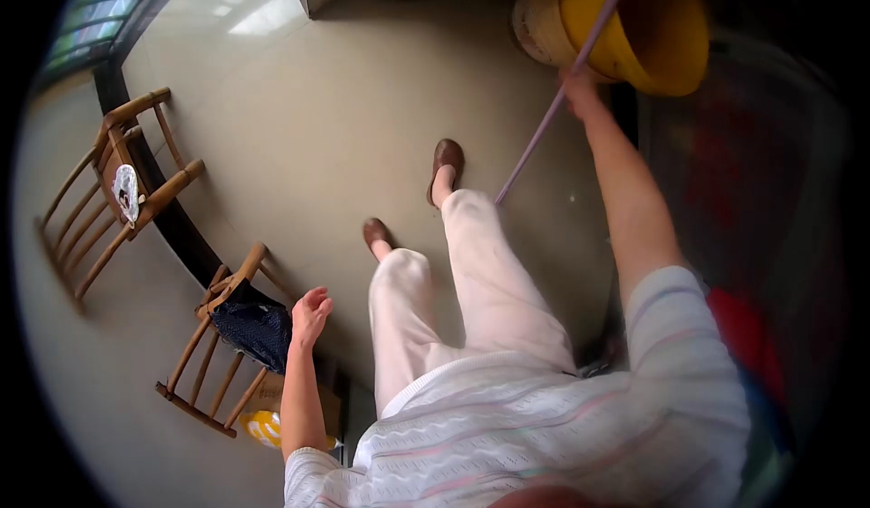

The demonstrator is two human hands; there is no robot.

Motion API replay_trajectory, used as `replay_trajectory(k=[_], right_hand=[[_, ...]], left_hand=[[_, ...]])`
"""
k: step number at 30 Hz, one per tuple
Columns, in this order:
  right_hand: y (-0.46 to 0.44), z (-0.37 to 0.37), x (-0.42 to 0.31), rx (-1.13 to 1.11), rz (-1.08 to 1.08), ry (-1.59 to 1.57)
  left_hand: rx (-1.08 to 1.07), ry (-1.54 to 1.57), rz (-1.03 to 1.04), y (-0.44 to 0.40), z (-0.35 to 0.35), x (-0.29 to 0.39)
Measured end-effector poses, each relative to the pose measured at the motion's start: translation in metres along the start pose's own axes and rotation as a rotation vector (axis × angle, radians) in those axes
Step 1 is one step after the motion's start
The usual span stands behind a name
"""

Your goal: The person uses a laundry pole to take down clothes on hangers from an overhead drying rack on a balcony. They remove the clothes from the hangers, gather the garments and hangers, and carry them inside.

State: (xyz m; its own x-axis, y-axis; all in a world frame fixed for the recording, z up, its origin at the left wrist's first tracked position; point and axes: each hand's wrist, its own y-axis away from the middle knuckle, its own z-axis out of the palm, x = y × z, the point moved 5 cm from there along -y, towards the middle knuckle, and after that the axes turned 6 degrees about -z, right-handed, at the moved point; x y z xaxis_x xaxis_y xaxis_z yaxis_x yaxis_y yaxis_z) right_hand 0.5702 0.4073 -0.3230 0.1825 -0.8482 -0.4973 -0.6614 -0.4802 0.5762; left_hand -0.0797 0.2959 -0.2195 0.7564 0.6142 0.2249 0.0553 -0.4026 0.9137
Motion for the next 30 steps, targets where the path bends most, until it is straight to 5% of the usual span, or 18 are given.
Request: replay_trajectory(k=[5,7,9,12,16,19,23,25,27,30], right_hand=[[0.076,-0.036,0.014,-0.109,-0.332,0.104],[0.144,-0.052,-0.012,-0.161,-0.449,0.044],[0.212,-0.065,-0.035,-0.237,-0.496,0.112],[0.319,-0.083,-0.090,-0.312,-0.748,0.197],[0.457,-0.092,-0.134,-0.445,-0.994,0.210],[0.523,-0.099,-0.143,-0.514,-1.194,0.274],[0.557,-0.125,-0.099,-0.705,-1.354,0.063],[0.538,-0.142,-0.044,-0.834,-1.268,0.219],[0.509,-0.159,0.027,-1.010,-0.911,0.226],[0.465,-0.199,0.116,-0.970,-0.728,0.275]], left_hand=[[0.006,-0.087,0.308,0.000,0.068,0.108],[-0.150,0.133,0.384,0.003,0.114,0.147],[-0.114,-0.020,0.668,0.043,0.145,0.204],[-0.146,0.117,0.784,0.128,0.168,0.255],[-0.490,0.383,0.863,0.210,0.187,0.237],[-0.474,0.406,0.824,0.267,0.170,0.211],[-0.429,0.849,1.047,0.322,0.130,0.185],[-0.401,0.987,1.034,0.337,0.116,0.167],[-0.307,1.032,1.074,0.369,0.102,0.158],[-0.174,1.028,1.103,0.398,0.111,0.159]])
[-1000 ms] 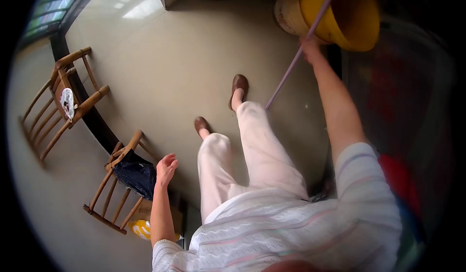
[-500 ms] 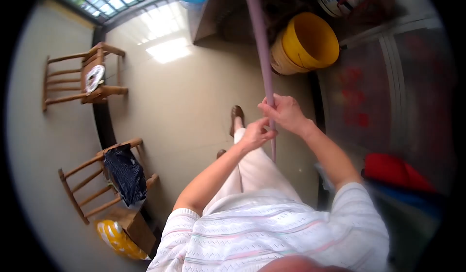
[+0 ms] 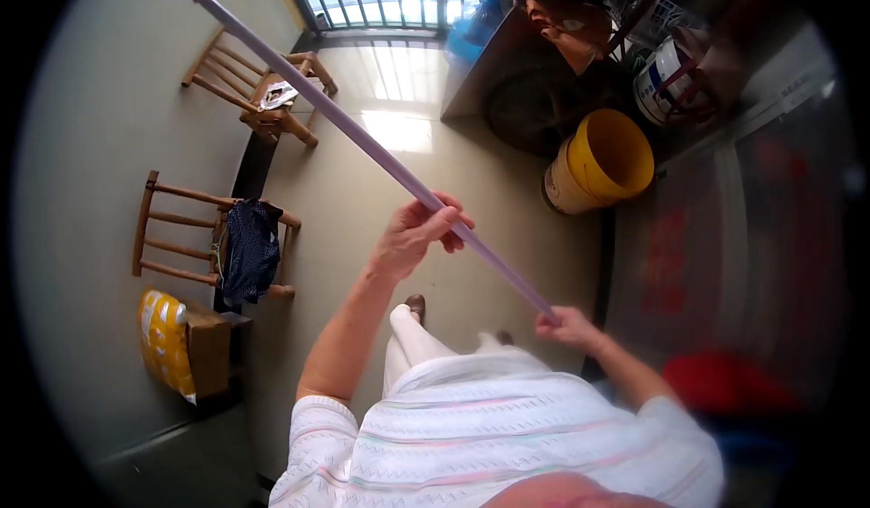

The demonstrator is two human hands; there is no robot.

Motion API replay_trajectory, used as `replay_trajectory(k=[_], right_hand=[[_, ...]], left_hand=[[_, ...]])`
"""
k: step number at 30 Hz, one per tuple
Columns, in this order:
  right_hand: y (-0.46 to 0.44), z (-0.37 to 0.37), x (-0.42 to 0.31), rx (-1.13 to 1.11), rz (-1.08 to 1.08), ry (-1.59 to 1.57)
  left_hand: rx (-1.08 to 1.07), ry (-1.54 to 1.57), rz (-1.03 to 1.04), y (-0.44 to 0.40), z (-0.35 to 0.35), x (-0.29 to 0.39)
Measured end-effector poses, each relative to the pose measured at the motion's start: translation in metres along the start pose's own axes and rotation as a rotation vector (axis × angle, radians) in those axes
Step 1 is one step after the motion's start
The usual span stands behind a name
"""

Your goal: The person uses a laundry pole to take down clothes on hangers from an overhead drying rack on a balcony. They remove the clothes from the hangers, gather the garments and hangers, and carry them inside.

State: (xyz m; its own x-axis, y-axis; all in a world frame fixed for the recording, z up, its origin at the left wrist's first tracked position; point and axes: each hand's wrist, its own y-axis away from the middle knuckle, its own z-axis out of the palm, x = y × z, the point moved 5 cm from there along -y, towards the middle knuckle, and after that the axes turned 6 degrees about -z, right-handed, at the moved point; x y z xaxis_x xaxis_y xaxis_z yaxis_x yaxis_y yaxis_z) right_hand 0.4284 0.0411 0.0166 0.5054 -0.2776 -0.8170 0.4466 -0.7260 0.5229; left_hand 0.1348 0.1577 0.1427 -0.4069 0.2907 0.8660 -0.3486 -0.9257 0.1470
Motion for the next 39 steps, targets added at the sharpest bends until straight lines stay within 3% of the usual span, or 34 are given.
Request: replay_trajectory(k=[6,10,14,16,17,19,20,21,24,27,32,33,35,39], right_hand=[[0.118,-0.045,0.119,0.128,0.134,0.095],[0.142,-0.039,0.137,0.137,0.151,-0.081],[0.125,-0.038,0.111,0.154,-0.122,-0.191],[0.124,-0.047,0.079,0.261,-0.264,-0.169],[0.123,-0.057,0.060,0.326,-0.349,-0.157],[0.119,-0.077,0.031,0.408,-0.458,-0.174],[0.118,-0.088,0.014,0.457,-0.498,-0.157],[0.118,-0.100,0.000,0.506,-0.531,-0.137],[0.108,-0.131,-0.026,0.623,-0.660,-0.117],[0.108,-0.157,-0.052,0.633,-0.695,-0.250],[0.128,-0.198,-0.098,0.705,-0.680,-0.349],[0.133,-0.222,-0.121,0.726,-0.710,-0.314],[0.151,-0.238,-0.155,0.659,-1.073,-0.391],[0.183,-0.256,-0.208,0.652,-1.031,-0.527]], left_hand=[[-0.080,-0.089,0.152,0.002,0.098,0.037],[-0.158,-0.230,0.173,0.013,0.158,0.061],[-0.099,-0.397,0.233,0.016,0.192,0.107],[0.128,-0.729,0.308,0.038,0.209,0.144],[0.248,-0.938,0.380,0.051,0.215,0.164],[0.364,-1.006,0.959,0.109,0.242,0.205],[0.638,-1.430,1.227,0.159,0.268,0.222],[0.729,-1.237,1.336,0.203,0.271,0.228],[0.855,-1.218,1.697,0.304,0.283,0.217],[0.864,-1.354,1.770,0.334,0.294,0.205],[0.891,-1.528,1.709,0.338,0.303,0.205],[0.917,-1.533,1.705,0.335,0.301,0.203],[0.955,-1.497,1.717,0.328,0.300,0.205],[0.995,-1.473,1.687,0.319,0.290,0.211]])
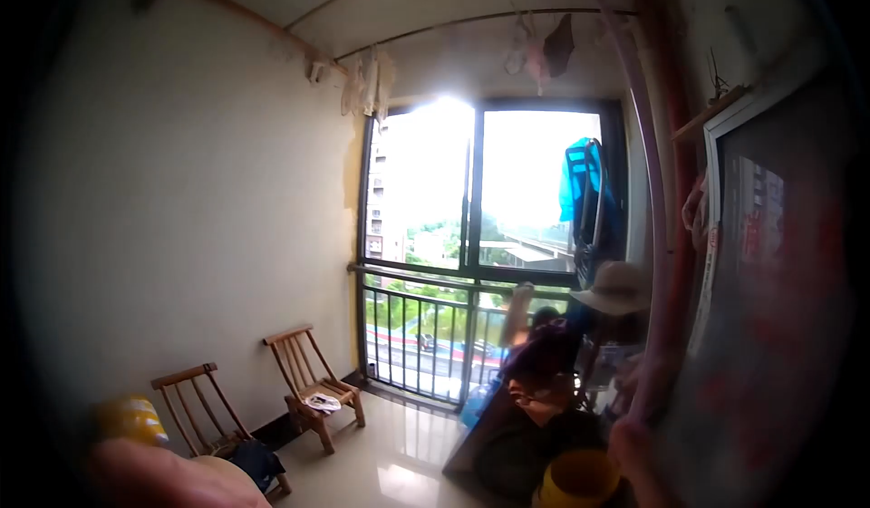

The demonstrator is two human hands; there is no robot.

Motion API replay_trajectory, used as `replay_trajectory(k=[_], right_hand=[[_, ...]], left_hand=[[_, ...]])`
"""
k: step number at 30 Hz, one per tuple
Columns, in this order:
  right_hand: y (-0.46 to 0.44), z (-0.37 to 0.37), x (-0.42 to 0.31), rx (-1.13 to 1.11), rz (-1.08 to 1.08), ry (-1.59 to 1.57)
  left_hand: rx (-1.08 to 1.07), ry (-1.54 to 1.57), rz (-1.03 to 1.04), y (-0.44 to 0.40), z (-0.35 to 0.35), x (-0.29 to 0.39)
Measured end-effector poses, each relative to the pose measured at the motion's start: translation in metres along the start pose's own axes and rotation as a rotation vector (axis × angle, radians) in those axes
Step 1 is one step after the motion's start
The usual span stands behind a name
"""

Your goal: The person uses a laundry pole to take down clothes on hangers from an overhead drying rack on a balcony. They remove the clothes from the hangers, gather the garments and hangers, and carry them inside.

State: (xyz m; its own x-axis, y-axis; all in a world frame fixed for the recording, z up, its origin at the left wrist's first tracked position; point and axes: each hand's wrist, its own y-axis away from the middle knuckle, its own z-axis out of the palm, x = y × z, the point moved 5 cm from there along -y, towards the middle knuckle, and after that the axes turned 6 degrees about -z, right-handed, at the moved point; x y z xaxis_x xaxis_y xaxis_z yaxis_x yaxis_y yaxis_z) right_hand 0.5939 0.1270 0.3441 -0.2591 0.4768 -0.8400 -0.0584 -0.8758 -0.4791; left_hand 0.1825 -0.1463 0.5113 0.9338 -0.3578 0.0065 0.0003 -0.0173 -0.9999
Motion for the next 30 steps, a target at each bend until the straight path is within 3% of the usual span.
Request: replay_trajectory(k=[2,6,8,14,18,24,30], right_hand=[[-0.020,-0.005,0.002,0.011,0.103,0.028],[-0.078,-0.028,-0.001,0.188,-0.110,0.308],[-0.101,-0.038,0.005,0.203,-0.073,0.189],[-0.139,0.039,-0.055,0.206,-0.289,0.158],[-0.177,0.048,-0.040,0.298,-0.255,0.049],[-0.204,0.096,-0.060,0.319,-0.353,0.418],[-0.233,0.130,-0.031,0.294,-0.424,0.249]], left_hand=[[-0.002,-0.006,-0.006,-0.001,0.007,-0.004],[-0.002,0.009,-0.023,0.003,0.017,-0.023],[-0.007,0.021,-0.021,0.003,0.022,-0.039],[0.028,0.065,0.021,0.006,0.045,-0.093],[0.004,0.106,0.041,0.003,0.068,-0.130],[-0.024,0.128,0.075,0.004,0.089,-0.181],[-0.048,0.067,0.098,0.008,0.100,-0.203]])
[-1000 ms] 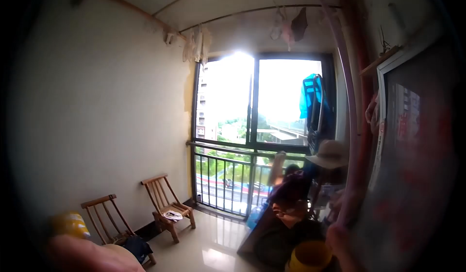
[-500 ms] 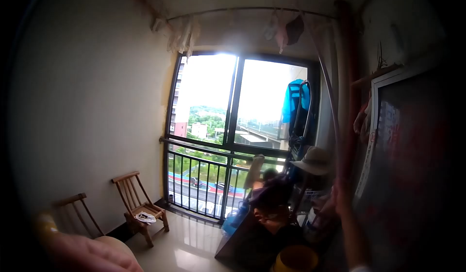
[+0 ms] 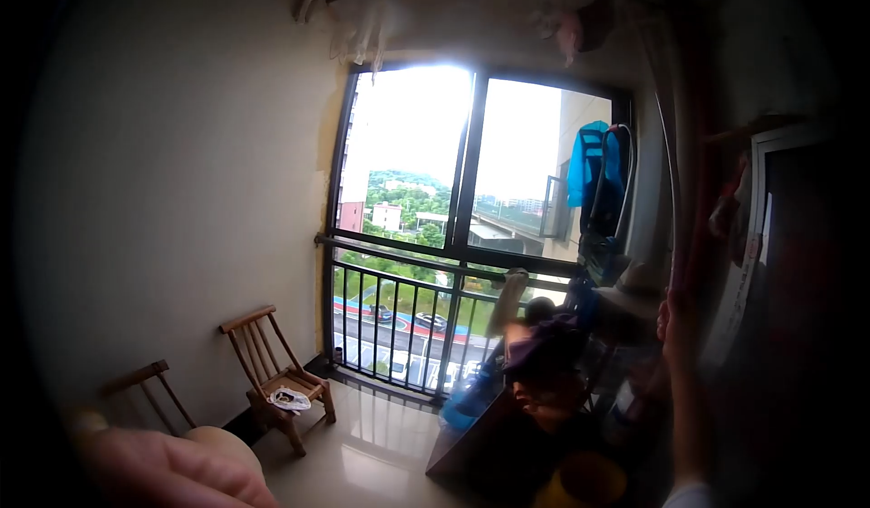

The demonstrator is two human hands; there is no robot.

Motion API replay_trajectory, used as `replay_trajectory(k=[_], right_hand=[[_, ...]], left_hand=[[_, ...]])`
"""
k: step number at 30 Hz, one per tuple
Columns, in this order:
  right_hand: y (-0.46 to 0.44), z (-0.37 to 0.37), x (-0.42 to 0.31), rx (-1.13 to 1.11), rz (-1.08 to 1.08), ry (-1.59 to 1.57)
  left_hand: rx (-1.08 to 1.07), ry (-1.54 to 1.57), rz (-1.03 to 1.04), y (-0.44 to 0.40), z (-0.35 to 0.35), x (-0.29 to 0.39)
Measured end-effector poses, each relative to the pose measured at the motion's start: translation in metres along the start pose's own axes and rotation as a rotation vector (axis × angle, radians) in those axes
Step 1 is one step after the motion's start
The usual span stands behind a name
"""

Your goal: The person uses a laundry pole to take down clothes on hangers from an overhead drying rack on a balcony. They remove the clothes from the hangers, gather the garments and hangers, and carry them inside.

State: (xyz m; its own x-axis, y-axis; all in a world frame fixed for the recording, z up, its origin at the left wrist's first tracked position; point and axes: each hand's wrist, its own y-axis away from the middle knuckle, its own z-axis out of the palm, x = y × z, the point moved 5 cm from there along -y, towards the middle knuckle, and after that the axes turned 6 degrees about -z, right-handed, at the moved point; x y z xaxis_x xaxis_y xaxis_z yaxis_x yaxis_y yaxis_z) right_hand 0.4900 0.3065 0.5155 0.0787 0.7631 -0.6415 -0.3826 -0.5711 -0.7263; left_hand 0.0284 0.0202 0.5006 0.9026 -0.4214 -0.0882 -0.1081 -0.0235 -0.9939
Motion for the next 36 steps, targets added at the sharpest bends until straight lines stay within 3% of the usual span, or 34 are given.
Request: replay_trajectory(k=[4,8,16,18,21,25,28,30,33,36], right_hand=[[-0.052,0.017,0.033,0.134,0.091,-0.083],[-0.129,0.019,0.050,0.147,-0.044,0.169],[-0.330,0.030,0.103,-0.050,-0.119,-0.061],[-0.359,0.047,0.104,-0.054,-0.049,-0.089],[-0.413,0.076,0.121,-0.240,-0.064,-0.210],[-0.428,0.111,0.121,-0.277,-0.059,-0.319],[-0.448,0.128,0.125,-0.312,-0.076,-0.383],[-0.461,0.137,0.131,-0.392,-0.077,-0.450],[-0.463,0.149,0.131,-0.342,-0.086,-0.446],[-0.462,0.163,0.133,-0.336,-0.090,-0.457]], left_hand=[[-0.020,-0.031,0.009,-0.001,0.018,-0.001],[-0.054,-0.081,0.030,-0.005,0.047,0.013],[-0.090,-0.178,0.128,-0.035,0.155,0.068],[-0.099,-0.201,0.169,-0.048,0.184,0.083],[-0.141,-0.223,0.231,-0.069,0.218,0.106],[-0.185,-0.276,0.321,-0.083,0.243,0.126],[-0.180,-0.724,0.195,-0.064,0.255,0.125],[-0.037,-0.485,-0.045,-0.049,0.269,0.106],[0.118,-0.350,-0.104,-0.021,0.276,0.076],[0.109,-0.368,-0.313,-0.003,0.284,0.052]])
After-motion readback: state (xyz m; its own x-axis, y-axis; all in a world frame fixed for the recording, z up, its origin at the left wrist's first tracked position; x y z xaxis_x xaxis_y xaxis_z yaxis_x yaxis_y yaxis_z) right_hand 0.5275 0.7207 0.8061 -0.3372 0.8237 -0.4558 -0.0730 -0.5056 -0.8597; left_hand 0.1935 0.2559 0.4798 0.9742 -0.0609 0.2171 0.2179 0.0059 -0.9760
